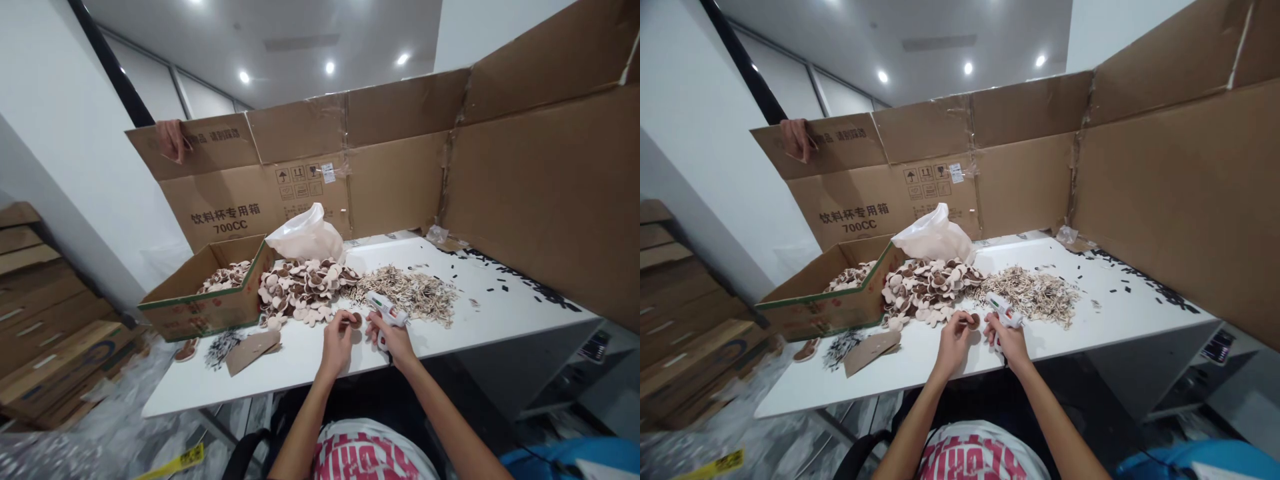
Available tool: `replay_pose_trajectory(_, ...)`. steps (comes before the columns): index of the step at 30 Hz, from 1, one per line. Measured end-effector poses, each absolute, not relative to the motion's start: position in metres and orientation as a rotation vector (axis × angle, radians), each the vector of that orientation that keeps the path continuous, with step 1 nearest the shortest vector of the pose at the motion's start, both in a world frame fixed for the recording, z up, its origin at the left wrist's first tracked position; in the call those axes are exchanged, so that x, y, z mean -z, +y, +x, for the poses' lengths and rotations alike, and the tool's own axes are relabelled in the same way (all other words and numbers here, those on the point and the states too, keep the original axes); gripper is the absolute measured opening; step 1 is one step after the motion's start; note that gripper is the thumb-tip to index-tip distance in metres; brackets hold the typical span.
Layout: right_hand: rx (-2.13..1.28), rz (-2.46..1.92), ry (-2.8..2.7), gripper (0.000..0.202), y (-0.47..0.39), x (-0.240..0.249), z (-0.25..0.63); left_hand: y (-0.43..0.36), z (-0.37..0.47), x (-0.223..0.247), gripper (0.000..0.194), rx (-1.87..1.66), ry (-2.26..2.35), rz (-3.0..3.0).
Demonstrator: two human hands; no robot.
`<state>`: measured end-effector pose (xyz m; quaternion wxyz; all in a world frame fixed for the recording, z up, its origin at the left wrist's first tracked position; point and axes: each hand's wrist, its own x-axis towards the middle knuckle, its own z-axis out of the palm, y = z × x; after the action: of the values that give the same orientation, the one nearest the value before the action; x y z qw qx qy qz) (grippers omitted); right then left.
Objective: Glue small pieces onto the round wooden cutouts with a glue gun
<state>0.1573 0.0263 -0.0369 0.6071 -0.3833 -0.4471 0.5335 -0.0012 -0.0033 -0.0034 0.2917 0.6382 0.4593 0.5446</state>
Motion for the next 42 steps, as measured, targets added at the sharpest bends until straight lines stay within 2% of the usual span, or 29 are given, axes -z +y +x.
replay_pose_trajectory(7,-1.251,-0.9,-1.069,0.052,0.026,0.038,0.157,-0.002,-0.006,0.006,0.013,-1.512,1.201,1.474)
replay_pose_trajectory(12,-1.263,-0.911,-1.149,0.055,0.026,0.043,0.157,-0.005,-0.008,0.009,0.025,-1.578,1.217,1.422)
replay_pose_trajectory(17,-1.24,-0.913,-1.138,0.054,0.025,0.041,0.157,-0.009,-0.009,0.007,0.048,-1.611,1.235,1.352)
replay_pose_trajectory(22,-1.2,-0.932,-1.054,0.054,0.025,0.038,0.156,-0.007,-0.008,0.009,0.024,-1.54,1.33,1.392)
replay_pose_trajectory(28,-1.158,-0.913,-0.961,0.053,0.026,0.036,0.157,-0.006,-0.007,0.012,0.021,-1.442,1.361,1.609)
replay_pose_trajectory(33,-1.14,-0.904,-0.939,0.053,0.025,0.034,0.156,-0.01,-0.005,0.01,0.028,-1.322,1.353,1.644)
replay_pose_trajectory(37,-1.092,-0.9,-0.869,0.054,0.027,0.037,0.156,-0.014,-0.001,0.008,0.024,-1.211,1.509,1.841)
replay_pose_trajectory(42,-1.066,-0.877,-0.796,0.054,0.032,0.045,0.155,0.002,0.005,0.004,0.015,-1.304,1.674,1.979)
